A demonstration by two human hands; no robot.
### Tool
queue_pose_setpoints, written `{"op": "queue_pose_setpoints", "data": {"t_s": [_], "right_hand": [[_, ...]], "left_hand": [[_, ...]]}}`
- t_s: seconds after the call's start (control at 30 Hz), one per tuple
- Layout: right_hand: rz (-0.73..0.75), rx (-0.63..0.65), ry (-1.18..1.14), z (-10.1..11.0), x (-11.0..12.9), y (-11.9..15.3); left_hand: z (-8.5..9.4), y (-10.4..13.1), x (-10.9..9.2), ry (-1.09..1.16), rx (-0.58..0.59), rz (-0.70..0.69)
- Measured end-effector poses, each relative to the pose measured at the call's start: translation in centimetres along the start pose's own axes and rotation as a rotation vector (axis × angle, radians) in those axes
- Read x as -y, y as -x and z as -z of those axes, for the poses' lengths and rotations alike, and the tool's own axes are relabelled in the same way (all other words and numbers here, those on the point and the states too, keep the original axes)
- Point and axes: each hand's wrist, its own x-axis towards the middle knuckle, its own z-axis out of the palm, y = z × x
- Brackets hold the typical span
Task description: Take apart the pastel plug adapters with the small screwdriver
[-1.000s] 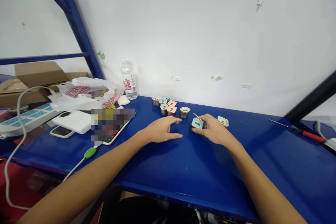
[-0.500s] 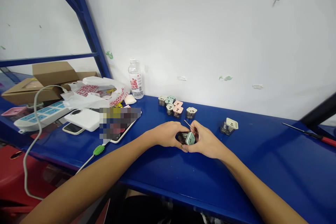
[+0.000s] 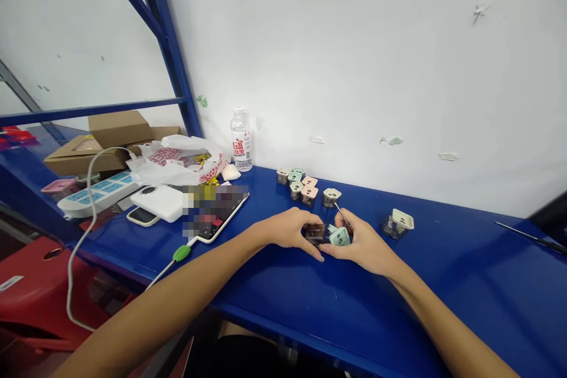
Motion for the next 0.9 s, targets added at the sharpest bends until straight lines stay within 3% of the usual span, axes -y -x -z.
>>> {"op": "queue_pose_setpoints", "data": {"t_s": [0.13,0.33,0.6,0.73,0.8,0.9], "right_hand": [[0.027,-0.07,-0.05,1.0,-0.4,0.1],[-0.015,-0.138,-0.117,1.8,-1.3,0.0],[0.061,-0.232,-0.08,0.4,-0.9,-0.1],[0.078,-0.292,-0.006,0.3,-0.9,0.0],[0.069,-0.303,0.015,0.4,-0.8,0.1],[0.056,-0.29,0.027,0.3,-0.7,0.2]], "left_hand": [[-0.5,-0.1,0.8,-0.026,-0.054,0.029],[0.1,0.6,0.5,-0.088,-0.019,0.127],[2.9,1.6,-0.5,-0.04,-0.016,0.193],[5.1,4.4,-2.3,-0.015,-0.17,0.206],[6.7,7.3,-3.1,-0.12,-0.277,0.367],[9.8,12.6,-2.8,-0.405,-0.473,0.957]]}}
